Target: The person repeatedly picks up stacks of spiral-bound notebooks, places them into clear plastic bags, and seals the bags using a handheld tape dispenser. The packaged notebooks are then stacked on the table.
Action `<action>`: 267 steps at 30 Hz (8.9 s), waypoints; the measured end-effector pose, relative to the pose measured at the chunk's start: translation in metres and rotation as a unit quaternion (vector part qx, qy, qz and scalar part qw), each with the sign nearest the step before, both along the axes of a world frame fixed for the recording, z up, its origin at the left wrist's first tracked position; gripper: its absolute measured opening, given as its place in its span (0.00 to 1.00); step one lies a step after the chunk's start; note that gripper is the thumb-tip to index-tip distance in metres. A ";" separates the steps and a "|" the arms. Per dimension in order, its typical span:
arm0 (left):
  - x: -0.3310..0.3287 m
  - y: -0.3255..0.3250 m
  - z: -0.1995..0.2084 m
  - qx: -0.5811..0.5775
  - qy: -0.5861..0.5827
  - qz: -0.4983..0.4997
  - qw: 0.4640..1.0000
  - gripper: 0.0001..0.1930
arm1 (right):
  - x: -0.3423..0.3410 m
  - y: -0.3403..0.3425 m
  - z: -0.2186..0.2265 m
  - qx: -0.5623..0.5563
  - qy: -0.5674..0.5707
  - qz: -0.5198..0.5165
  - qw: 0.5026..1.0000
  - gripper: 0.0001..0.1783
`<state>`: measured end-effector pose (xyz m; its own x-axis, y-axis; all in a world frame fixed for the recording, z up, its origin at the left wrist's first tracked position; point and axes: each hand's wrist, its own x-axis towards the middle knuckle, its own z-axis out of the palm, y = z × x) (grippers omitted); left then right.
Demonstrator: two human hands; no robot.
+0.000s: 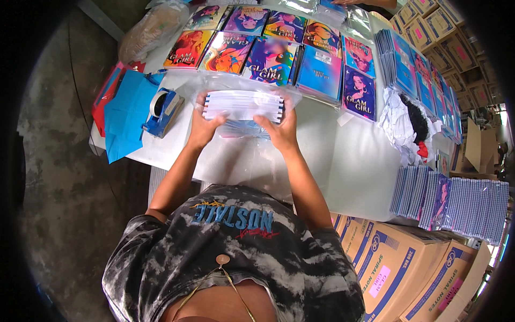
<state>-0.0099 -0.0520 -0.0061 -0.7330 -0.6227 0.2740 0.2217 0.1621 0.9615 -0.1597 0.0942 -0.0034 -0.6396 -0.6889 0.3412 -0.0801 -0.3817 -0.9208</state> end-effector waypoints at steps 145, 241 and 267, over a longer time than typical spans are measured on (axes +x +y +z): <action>-0.399 0.205 -0.051 -0.596 -0.179 -0.115 0.775 0.36 | -0.017 0.426 0.215 0.347 0.407 -0.667 0.520 0.18; -0.153 -0.107 -0.070 -0.481 -0.402 -0.023 0.779 0.36 | 0.012 0.050 -0.073 0.455 0.177 -0.113 0.865 0.51; -0.005 0.059 -0.016 -0.433 -0.223 -0.217 0.846 0.19 | -0.009 0.059 -0.086 0.366 -0.064 -0.068 0.926 0.34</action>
<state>-0.0153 0.0069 -0.0222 -0.9919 0.0236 0.1252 0.0867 0.8449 0.5278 -0.1685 0.1535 -0.0895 -0.7404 -0.6157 -0.2696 0.0452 0.3545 -0.9340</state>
